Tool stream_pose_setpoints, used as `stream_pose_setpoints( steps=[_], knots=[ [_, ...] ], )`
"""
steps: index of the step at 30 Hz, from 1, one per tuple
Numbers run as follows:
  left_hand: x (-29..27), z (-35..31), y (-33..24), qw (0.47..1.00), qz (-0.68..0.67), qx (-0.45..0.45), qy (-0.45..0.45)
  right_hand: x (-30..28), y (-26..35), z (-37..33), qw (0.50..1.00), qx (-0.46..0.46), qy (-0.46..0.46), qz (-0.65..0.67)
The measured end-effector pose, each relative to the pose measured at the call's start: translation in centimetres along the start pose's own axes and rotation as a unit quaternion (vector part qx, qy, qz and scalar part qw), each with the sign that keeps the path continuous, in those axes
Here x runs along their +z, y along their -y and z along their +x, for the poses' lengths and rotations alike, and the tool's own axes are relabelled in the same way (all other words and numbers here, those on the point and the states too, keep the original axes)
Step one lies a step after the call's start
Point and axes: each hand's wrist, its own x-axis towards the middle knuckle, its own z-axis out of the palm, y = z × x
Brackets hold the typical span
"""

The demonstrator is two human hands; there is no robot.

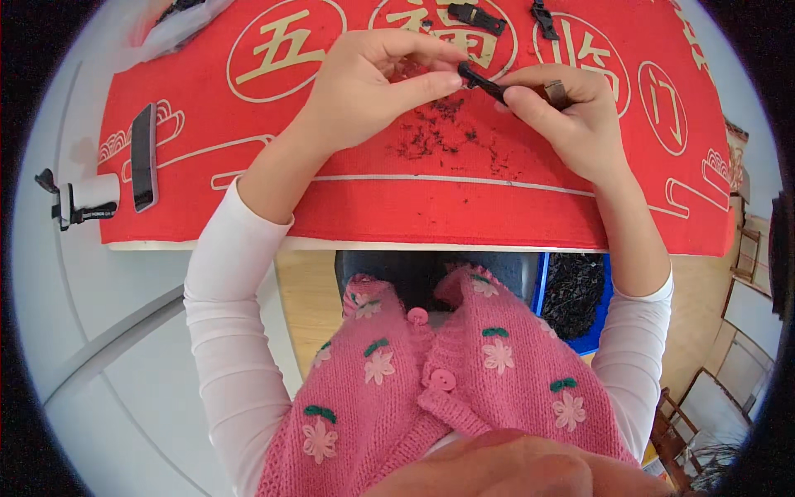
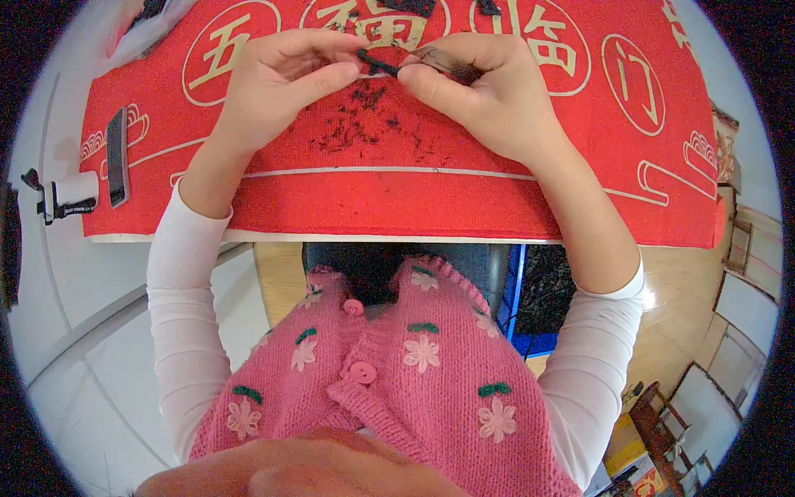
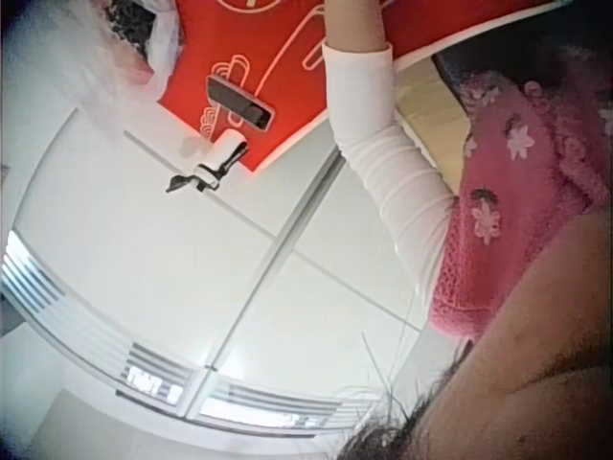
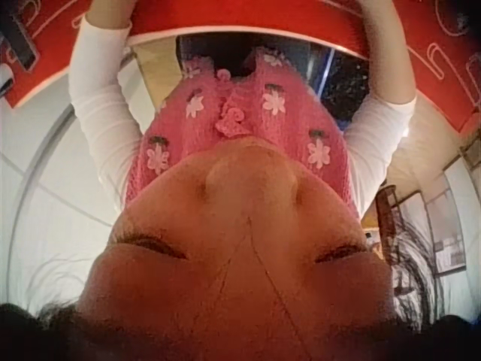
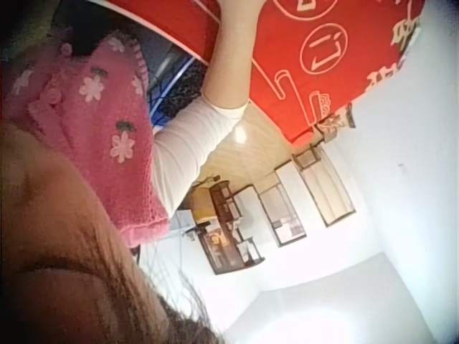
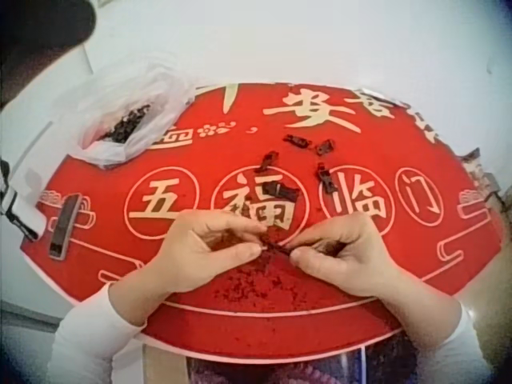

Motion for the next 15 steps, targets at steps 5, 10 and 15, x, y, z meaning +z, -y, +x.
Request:
stream_pose_setpoints(
  steps=[5,10,15],
  knots=[
    [-0.2,0.4,1.1,0.995,0.063,0.082,-0.002,0.2,-0.7,0.0,0.996,0.003,0.035,0.076],
    [-1.3,1.4,3.7,0.979,0.1,0.175,0.028,1.1,0.0,0.0,0.993,-0.013,0.0,0.117],
    [-2.6,2.4,3.6,0.968,0.126,0.128,0.177,-1.2,-0.6,0.6,0.996,0.046,0.08,0.021]
  ],
)
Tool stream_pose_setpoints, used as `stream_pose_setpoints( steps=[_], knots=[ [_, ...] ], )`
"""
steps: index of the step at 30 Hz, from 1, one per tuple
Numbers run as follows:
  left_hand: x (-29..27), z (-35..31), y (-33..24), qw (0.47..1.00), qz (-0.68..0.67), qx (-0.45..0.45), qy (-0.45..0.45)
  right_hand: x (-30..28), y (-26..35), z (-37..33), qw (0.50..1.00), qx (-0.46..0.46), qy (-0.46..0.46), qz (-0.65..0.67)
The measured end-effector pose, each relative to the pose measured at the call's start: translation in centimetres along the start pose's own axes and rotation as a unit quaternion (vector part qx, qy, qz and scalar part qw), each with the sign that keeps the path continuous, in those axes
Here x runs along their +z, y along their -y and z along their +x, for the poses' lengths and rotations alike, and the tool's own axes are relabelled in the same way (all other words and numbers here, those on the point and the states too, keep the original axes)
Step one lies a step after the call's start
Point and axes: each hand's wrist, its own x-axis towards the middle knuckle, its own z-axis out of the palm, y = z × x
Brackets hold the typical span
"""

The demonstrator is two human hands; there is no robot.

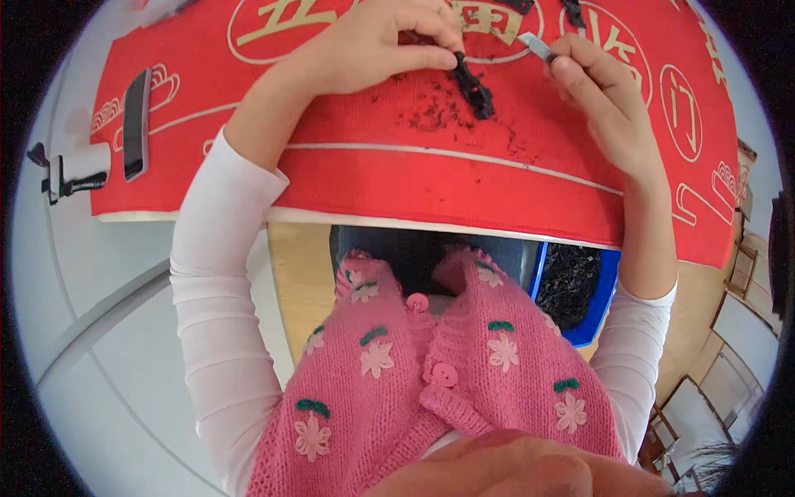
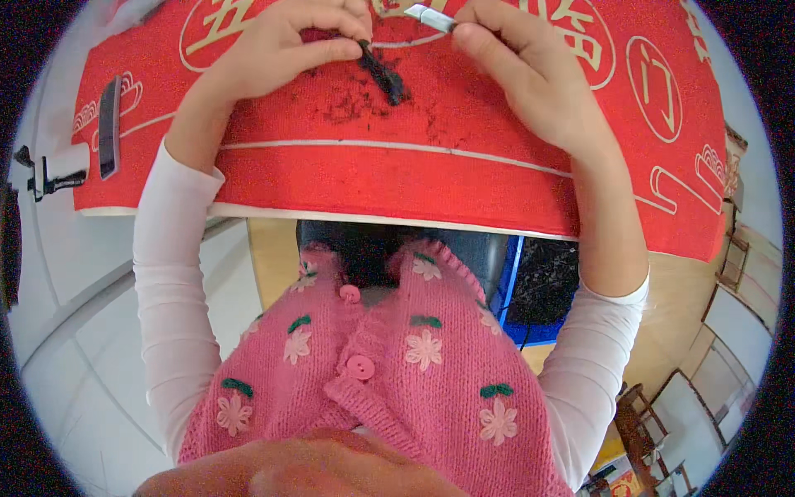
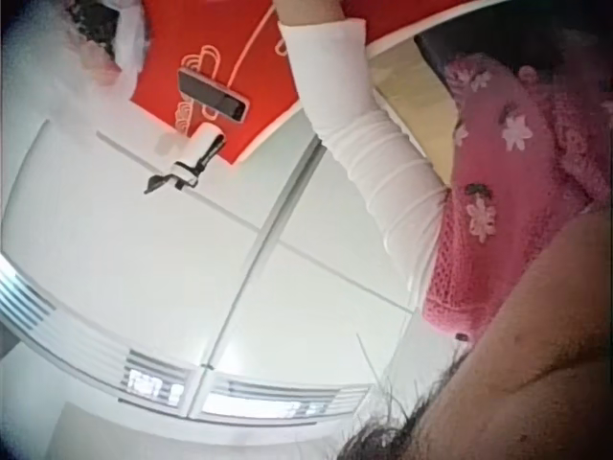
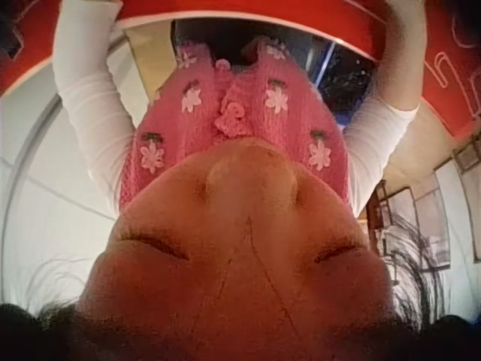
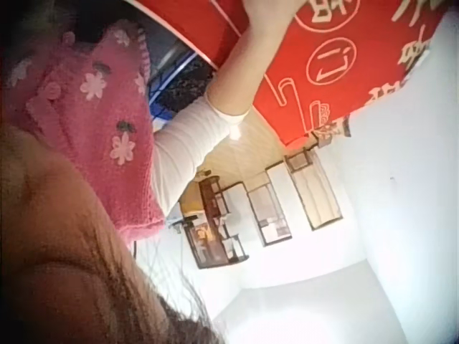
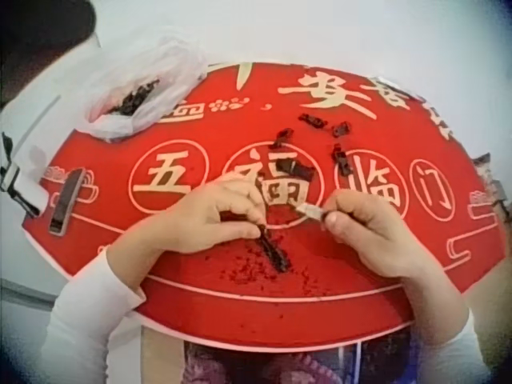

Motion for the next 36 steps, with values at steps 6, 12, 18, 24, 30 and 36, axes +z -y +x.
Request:
stream_pose_setpoints(
  steps=[6,12,18,24,30,36],
  knots=[
    [0.0,-0.6,-1.0,0.995,-0.04,-0.09,0.014,1.4,-0.5,0.3,0.99,-0.023,0.024,-0.138],
    [0.9,-0.8,-2.0,0.975,-0.083,-0.204,-0.015,2.0,-0.9,0.4,0.987,-0.046,0.015,-0.155],
    [1.1,-0.8,-1.9,0.97,-0.119,-0.208,-0.036,2.6,-1.1,0.4,0.977,-0.076,0.007,-0.197],
    [1.6,-1.3,-1.3,0.995,0.051,-0.005,-0.083,3.0,-0.9,0.5,0.969,-0.093,-0.004,-0.227],
    [2.1,-2.0,-0.2,0.916,-0.256,-0.286,-0.12,3.1,-0.9,0.5,0.962,-0.114,-0.015,-0.248],
    [1.9,-1.0,-2.4,0.9,-0.076,-0.411,-0.122,3.1,-1.1,0.3,0.96,-0.078,-0.016,-0.268]
  ],
)
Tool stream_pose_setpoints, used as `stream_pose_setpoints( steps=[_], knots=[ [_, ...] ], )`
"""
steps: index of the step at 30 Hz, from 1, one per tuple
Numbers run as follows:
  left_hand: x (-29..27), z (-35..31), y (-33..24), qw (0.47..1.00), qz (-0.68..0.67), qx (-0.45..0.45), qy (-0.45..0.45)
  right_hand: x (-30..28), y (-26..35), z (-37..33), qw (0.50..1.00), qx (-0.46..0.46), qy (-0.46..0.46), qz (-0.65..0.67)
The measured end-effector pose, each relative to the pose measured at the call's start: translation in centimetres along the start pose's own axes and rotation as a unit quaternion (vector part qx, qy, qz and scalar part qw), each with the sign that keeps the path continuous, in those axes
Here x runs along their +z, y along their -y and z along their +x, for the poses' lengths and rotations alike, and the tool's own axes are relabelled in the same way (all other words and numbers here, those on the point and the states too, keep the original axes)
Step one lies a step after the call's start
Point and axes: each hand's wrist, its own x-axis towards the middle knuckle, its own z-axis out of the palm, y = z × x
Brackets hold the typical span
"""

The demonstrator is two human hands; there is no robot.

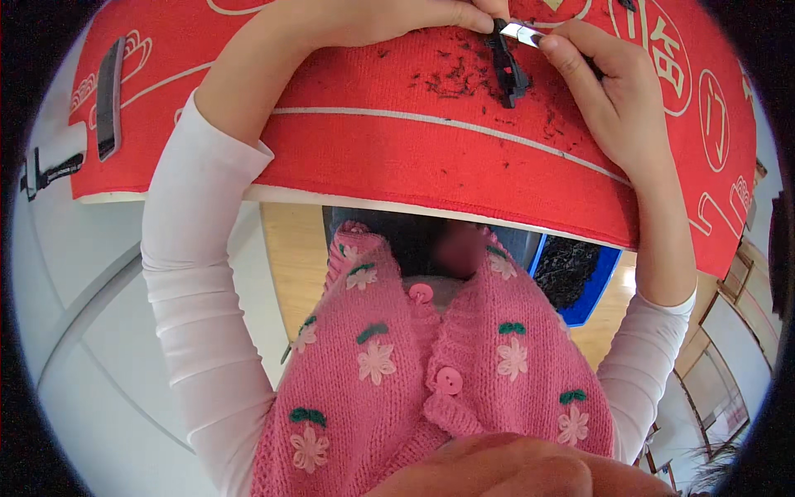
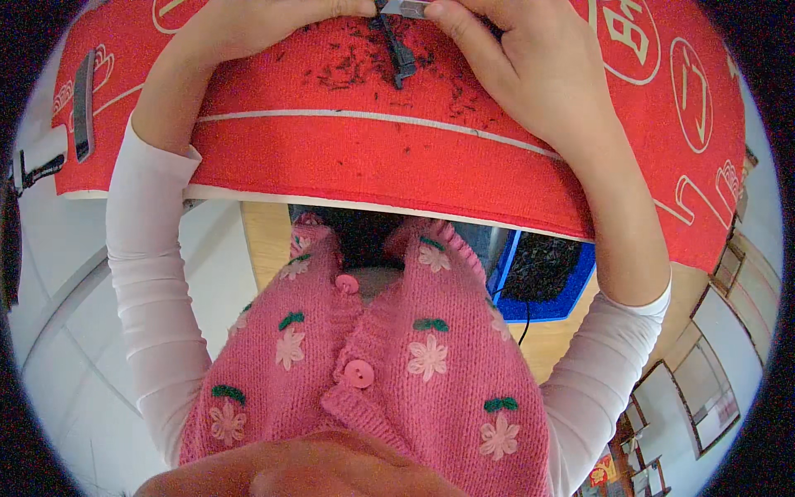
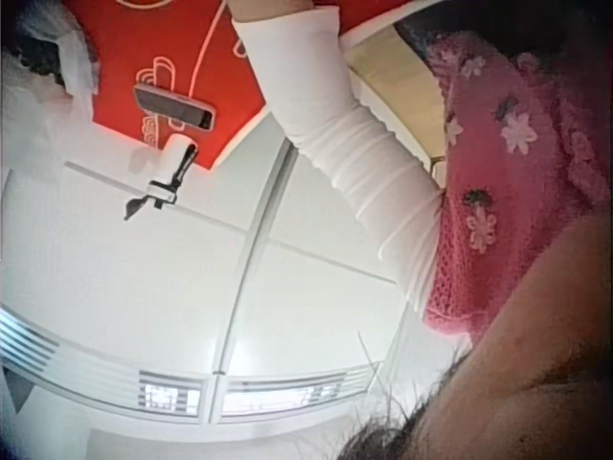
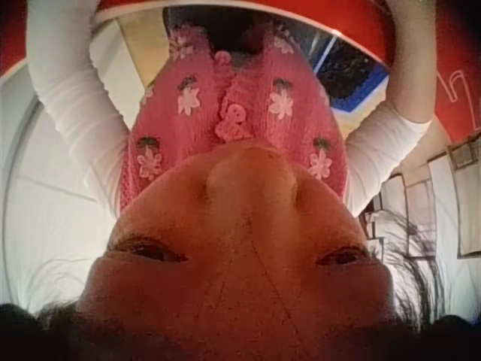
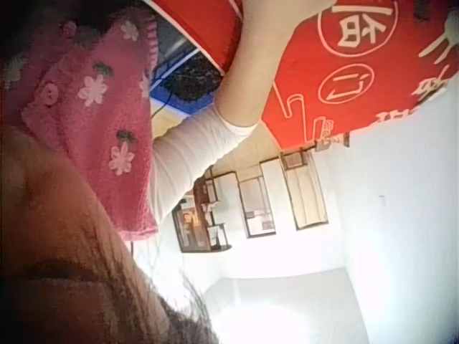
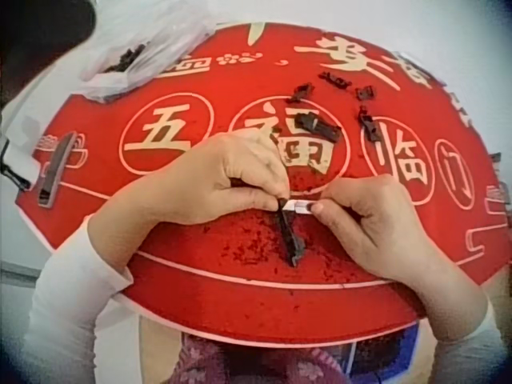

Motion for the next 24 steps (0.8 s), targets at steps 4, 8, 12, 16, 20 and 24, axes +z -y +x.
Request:
stream_pose_setpoints(
  steps=[4,8,12,16,20,24],
  knots=[
    [-1.2,1.9,3.0,0.885,0.15,0.44,0.025,0.0,-0.3,0.0,1.0,0.011,0.016,0.009],
    [-1.3,2.3,2.6,0.861,0.177,0.476,0.032,-0.3,0.0,0.1,0.999,0.016,0.028,0.007],
    [-1.3,2.2,2.5,0.853,0.186,0.486,0.029,-0.1,0.2,-0.1,1.0,0.02,0.019,0.008],
    [-0.9,1.6,1.7,0.902,0.085,0.416,0.073,-0.1,0.4,-0.2,1.0,0.02,0.006,0.007],
    [-0.1,0.9,0.7,0.94,-0.22,0.165,0.204,-0.1,0.4,-0.2,1.0,0.007,0.002,-0.001],
    [-0.3,0.8,1.7,0.975,-0.169,0.088,0.117,0.0,0.2,-0.2,1.0,0.0,0.0,-0.002]
  ],
)
